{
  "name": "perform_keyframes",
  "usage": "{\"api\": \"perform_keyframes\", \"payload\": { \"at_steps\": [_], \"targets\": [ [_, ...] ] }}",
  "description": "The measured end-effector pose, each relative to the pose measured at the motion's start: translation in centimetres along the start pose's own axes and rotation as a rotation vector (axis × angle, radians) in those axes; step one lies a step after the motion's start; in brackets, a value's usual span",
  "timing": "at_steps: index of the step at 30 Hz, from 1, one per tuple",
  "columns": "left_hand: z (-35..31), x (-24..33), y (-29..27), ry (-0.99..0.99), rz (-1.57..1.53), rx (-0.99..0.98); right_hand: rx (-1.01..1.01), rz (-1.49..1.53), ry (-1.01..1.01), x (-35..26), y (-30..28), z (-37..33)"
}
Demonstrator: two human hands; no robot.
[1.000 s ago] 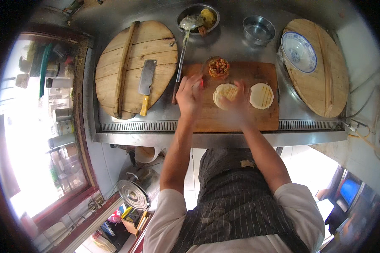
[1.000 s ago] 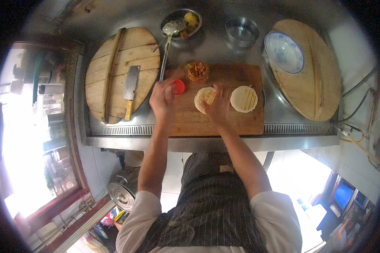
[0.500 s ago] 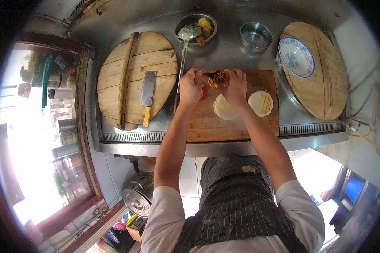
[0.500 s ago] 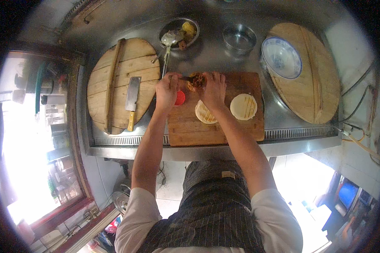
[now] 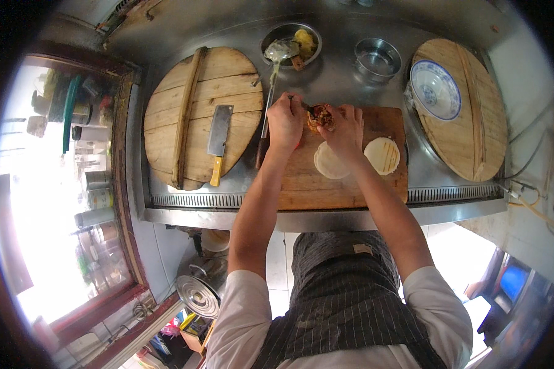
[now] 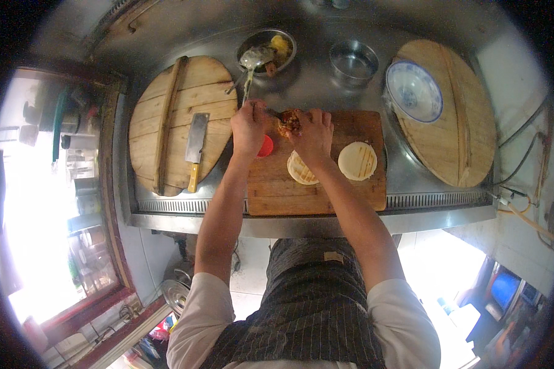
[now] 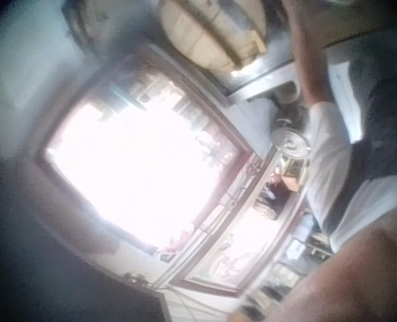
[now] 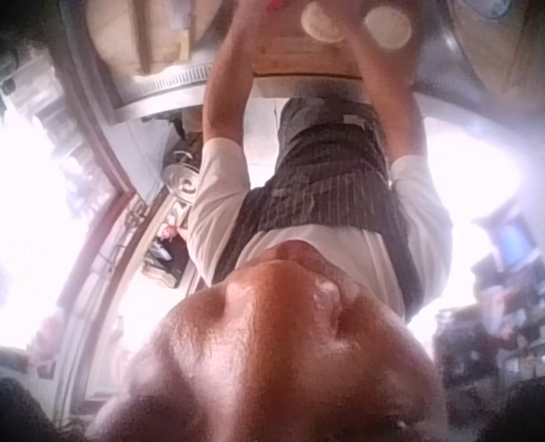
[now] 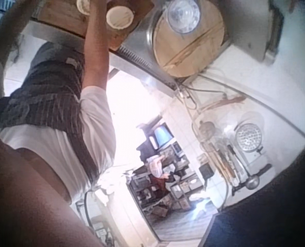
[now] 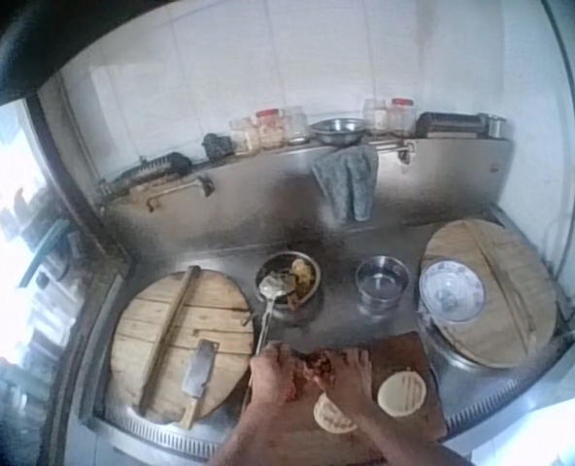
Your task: The person prepares meat buns by cutting open baked buns with a cleaver, filling them with a chopped meat mixture using a spoon, and placing the buns into plastic bags.
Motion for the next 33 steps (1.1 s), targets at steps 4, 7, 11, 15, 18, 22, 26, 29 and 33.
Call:
{"api": "perform_keyframes", "payload": {
  "at_steps": [4,7,11,15,18,22,26,29,33],
  "targets": [
    [-0.3,-2.3,0.2,-0.052,-0.133,-0.010,-0.040,-0.035,-0.042,-0.9,-0.3,0.2],
    [-0.6,-2.4,0.0,-0.299,-0.352,-0.054,-0.030,-0.020,-0.065,-1.0,-0.9,0.2],
    [-0.6,-3.3,-1.0,-0.253,-0.274,-0.004,0.052,0.103,-0.165,-1.2,-1.9,-0.3],
    [-0.7,-3.8,-1.5,-0.194,-0.249,0.013,0.098,0.221,-0.112,1.3,-1.9,-2.9],
    [-0.9,-5.3,-1.4,-0.204,-0.315,0.026,-0.103,0.159,0.102,3.1,1.1,-6.1],
    [-1.3,-5.4,-0.7,-0.229,-0.390,-0.013,-0.352,0.155,0.180,3.5,6.7,-9.0],
    [-1.7,-6.2,-0.5,-0.280,-0.420,0.000,-0.340,0.046,0.121,1.6,7.0,-9.2],
    [-2.2,-7.6,-0.1,-0.327,-0.603,0.023,-0.316,0.018,0.119,1.9,7.7,-9.2],
    [-3.1,-8.7,-0.4,-0.435,-0.777,0.068,-0.299,0.105,0.090,3.2,8.3,-9.3]
  ]
}}
Point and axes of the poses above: each hand's wrist, its own z-axis towards the middle knuckle, its own y-axis out of the palm, x = y × z, the point moved 10 cm from there along z, towards the middle knuckle, and after that the axes turned 9 degrees about -x, right-handed, at the moved point
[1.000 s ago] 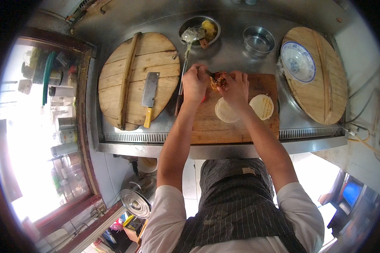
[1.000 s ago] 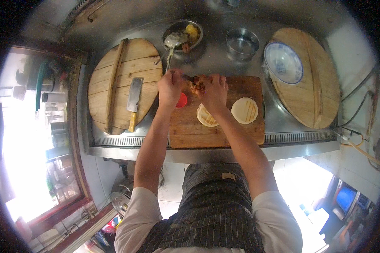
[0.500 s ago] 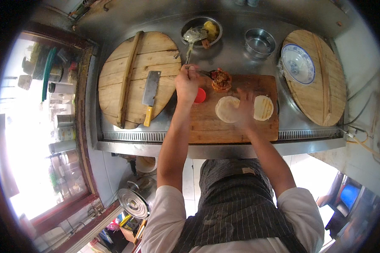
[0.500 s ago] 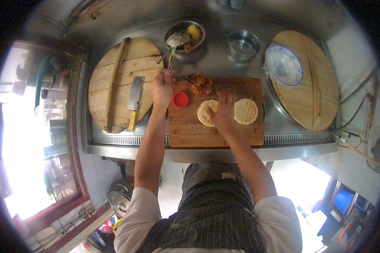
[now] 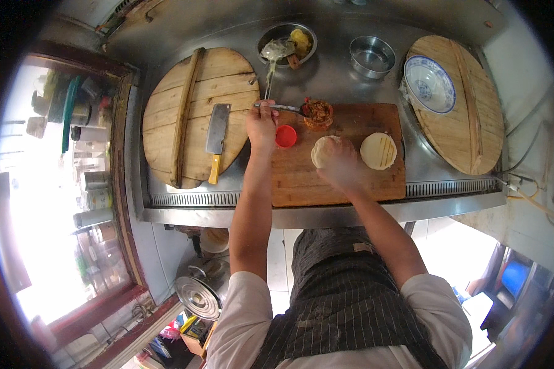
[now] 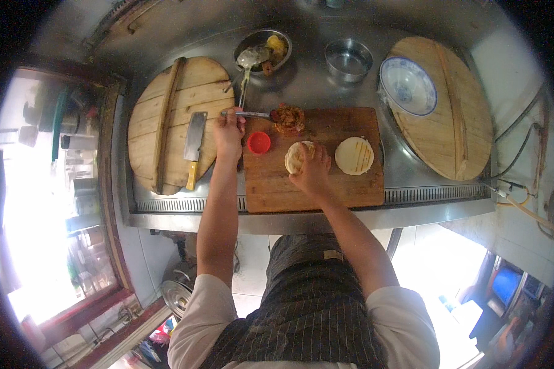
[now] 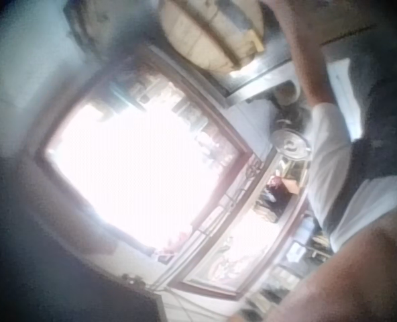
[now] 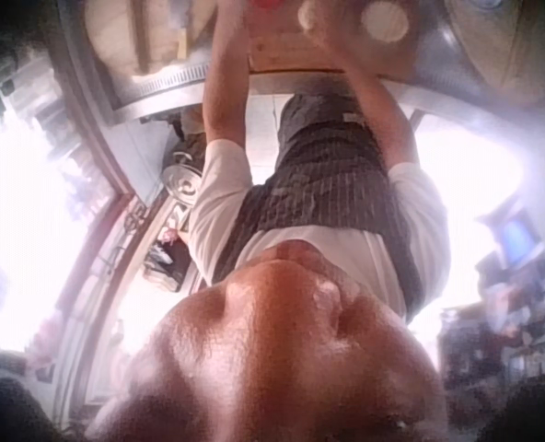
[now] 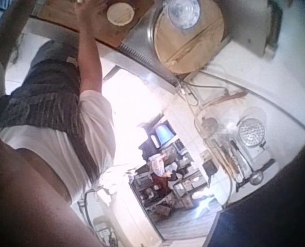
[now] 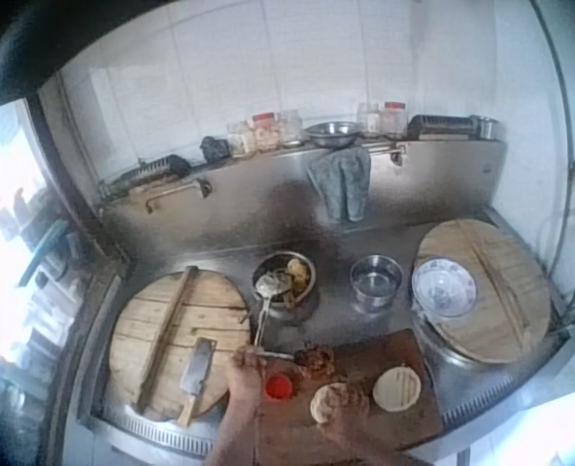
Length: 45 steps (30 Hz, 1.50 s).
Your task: The person prepares meat buns by cutting open baked buns with a cleaver, filling them with a chopped meat mixture using a spoon, and placing the buns into plastic bags.
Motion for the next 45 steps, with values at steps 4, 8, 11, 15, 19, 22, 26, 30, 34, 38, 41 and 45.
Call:
{"api": "perform_keyframes", "payload": {
  "at_steps": [4,8,11,15,19,22,26,30,34,38,41,45],
  "targets": [
    [-0.6,0.0,-0.4,-0.051,-0.088,0.029,0.030,0.216,-0.135,3.2,1.6,0.9],
    [-2.8,0.1,-1.6,-0.026,-0.166,0.075,-0.093,0.812,-0.092,3.4,-1.3,-0.2],
    [-5.8,0.6,-0.6,0.054,-0.081,0.054,-0.139,1.186,-0.077,4.7,-1.7,-0.8],
    [-10.3,-0.4,3.6,0.320,0.580,-0.026,-0.165,1.520,-0.156,4.7,-2.5,-1.1],
    [-14.3,-1.9,9.6,0.446,0.869,-0.345,-0.217,1.434,-0.187,4.7,-2.3,-0.8],
    [-16.1,-1.6,10.7,0.627,0.862,-0.449,-0.219,1.437,-0.164,4.9,-2.0,-1.0],
    [-16.4,-1.8,9.6,0.601,0.940,-0.404,-0.219,1.443,-0.166,4.7,-2.5,-0.9],
    [-15.0,-3.7,4.3,0.316,0.623,-0.086,-0.219,1.425,-0.157,4.7,-2.7,-0.9],
    [-14.2,-7.9,2.8,0.018,0.287,0.086,-0.236,1.462,-0.200,4.9,-2.1,-0.5],
    [-13.2,-10.3,1.1,-0.024,0.205,0.216,-0.236,1.442,-0.145,4.8,-2.0,-0.8],
    [-12.6,-10.7,1.0,-0.036,0.166,0.259,-0.239,1.417,-0.112,4.7,-2.5,-1.1],
    [-11.7,-11.8,0.7,0.001,0.351,0.291,-0.248,1.394,-0.140,4.2,-2.4,-1.0]
  ]
}}
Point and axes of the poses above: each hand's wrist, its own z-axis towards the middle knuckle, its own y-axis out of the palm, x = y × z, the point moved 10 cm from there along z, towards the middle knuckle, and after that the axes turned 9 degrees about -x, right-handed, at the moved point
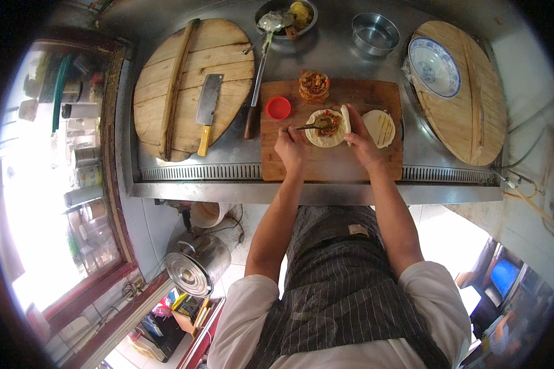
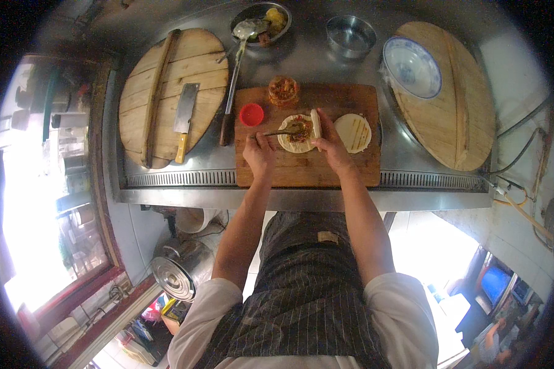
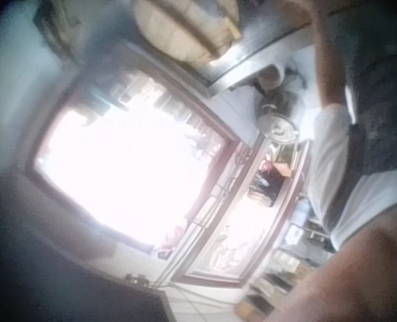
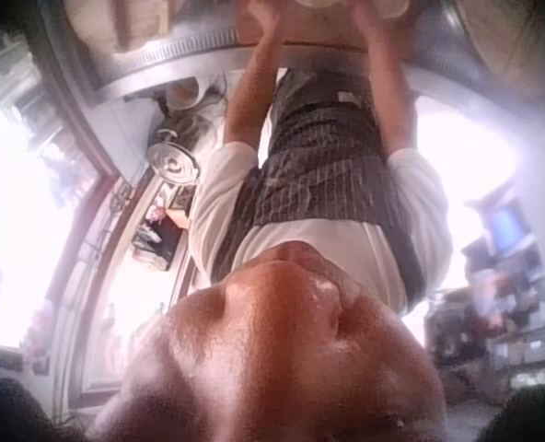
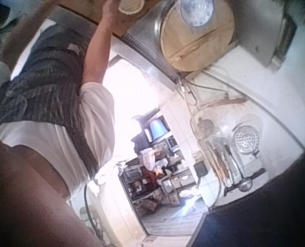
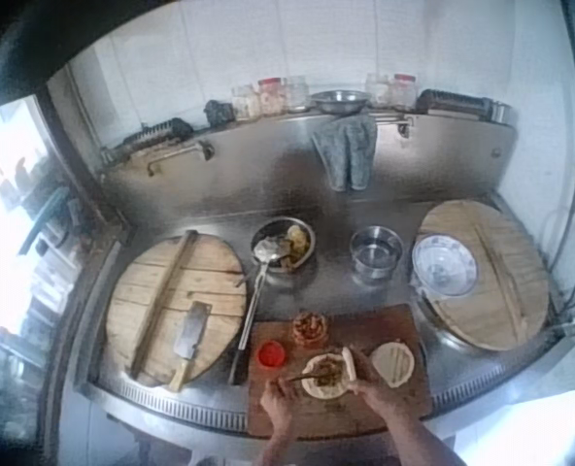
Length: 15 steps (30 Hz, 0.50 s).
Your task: The person prepares meat buns by cutting open baked buns with a cleaver, filling them with a chopped meat mixture using a spoon, and placing the buns into plastic bags.
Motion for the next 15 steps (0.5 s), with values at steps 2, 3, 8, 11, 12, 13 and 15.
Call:
{"api": "perform_keyframes", "payload": {
  "at_steps": [2,3,8,11,12,13,15],
  "targets": [
    [-0.3,0.3,0.1,0.050,0.048,-0.016,0.005,0.006,0.007,0.0,-0.1,0.0],
    [-1.2,3.4,0.3,0.080,0.050,-0.046,0.025,0.010,0.002,-0.2,-0.7,-0.2],
    [-3.2,8.5,-1.2,0.350,0.305,-0.073,0.005,-0.185,0.035,0.9,0.0,0.4],
    [-4.7,12.1,-3.5,0.358,0.259,-0.028,0.085,-0.582,0.108,1.2,0.8,0.4],
    [-4.7,12.4,-4.4,0.308,0.193,-0.026,0.123,-0.732,0.133,1.2,1.2,0.4],
    [-4.4,12.7,-5.0,0.259,0.128,-0.027,0.147,-0.893,0.096,1.2,1.7,0.8],
    [-3.5,15.8,-5.3,0.313,0.159,-0.019,0.195,-1.208,0.122,1.6,3.0,1.0]
  ]
}}
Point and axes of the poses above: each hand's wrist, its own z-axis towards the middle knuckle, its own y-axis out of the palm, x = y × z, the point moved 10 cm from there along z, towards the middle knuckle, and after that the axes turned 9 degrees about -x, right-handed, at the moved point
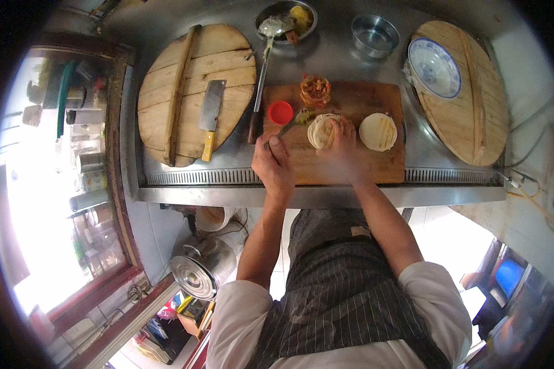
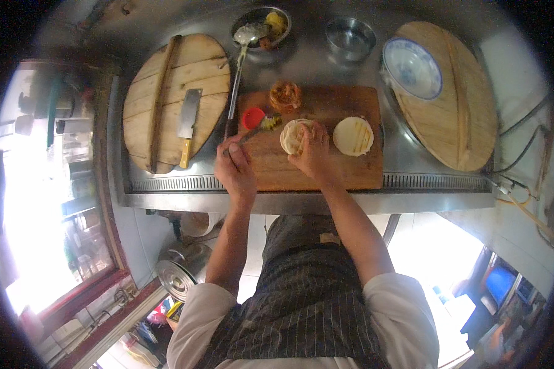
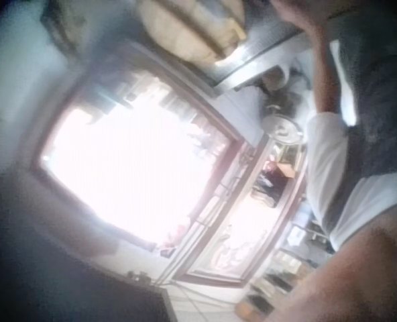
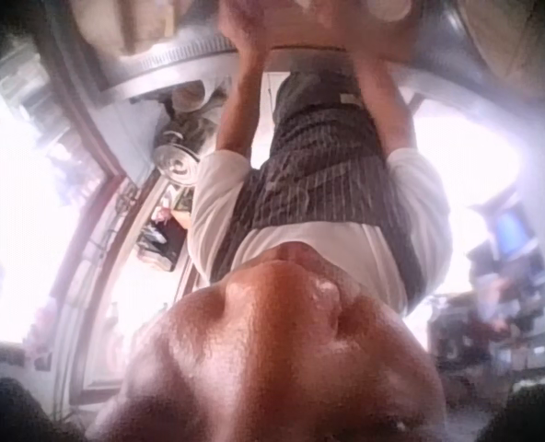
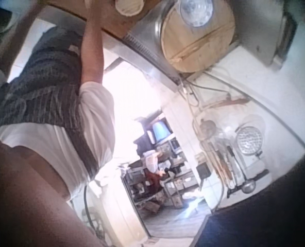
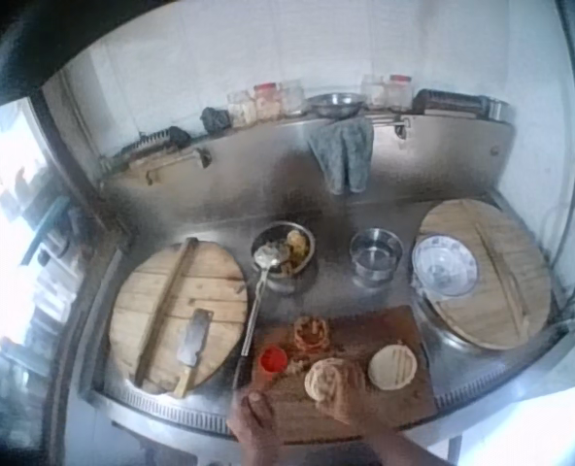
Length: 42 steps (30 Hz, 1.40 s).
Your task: The person prepares meat buns by cutting open baked buns with a cleaver, filling them with a chopped meat mixture using a spoon, and placing the buns into plastic bags.
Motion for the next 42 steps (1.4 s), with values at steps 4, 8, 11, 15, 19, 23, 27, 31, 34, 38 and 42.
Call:
{"api": "perform_keyframes", "payload": {
  "at_steps": [4,8,11,15,19,23,27,31,34,38,42],
  "targets": [
    [5.3,3.6,2.5,0.301,0.088,-0.177,0.221,-0.163,0.001,-0.6,-1.8,0.5],
    [8.4,2.1,7.1,0.410,0.047,-0.504,0.245,0.066,-0.033,-2.5,-5.3,2.6],
    [8.1,4.4,7.4,0.522,0.152,-0.542,0.327,-0.009,-0.111,-4.7,-7.7,4.1],
    [9.6,4.2,6.4,0.435,0.130,-0.529,0.425,-0.050,-0.225,-6.2,-8.8,5.9],
    [10.5,2.3,7.0,0.212,0.134,-0.489,0.417,0.002,-0.179,-6.0,-8.8,6.4],
    [11.5,-0.9,7.2,-0.015,-0.010,-0.391,0.383,-0.034,-0.125,-5.8,-8.7,6.7],
    [12.3,-2.3,7.2,-0.101,-0.078,-0.334,0.378,-0.043,-0.112,-5.7,-8.7,6.8],
    [13.3,-2.9,6.9,-0.098,-0.111,-0.291,0.369,-0.060,-0.094,-5.6,-8.5,6.8],
    [13.5,-2.7,6.9,-0.073,-0.093,-0.312,0.357,-0.060,-0.091,-5.3,-8.2,6.8],
    [13.9,-3.4,6.6,-0.055,-0.147,-0.357,0.359,0.058,-0.039,-4.1,-8.0,4.8],
    [13.8,-3.5,6.1,-0.044,-0.204,-0.333,0.220,0.011,0.039,-1.8,-3.8,1.8]
  ]
}}
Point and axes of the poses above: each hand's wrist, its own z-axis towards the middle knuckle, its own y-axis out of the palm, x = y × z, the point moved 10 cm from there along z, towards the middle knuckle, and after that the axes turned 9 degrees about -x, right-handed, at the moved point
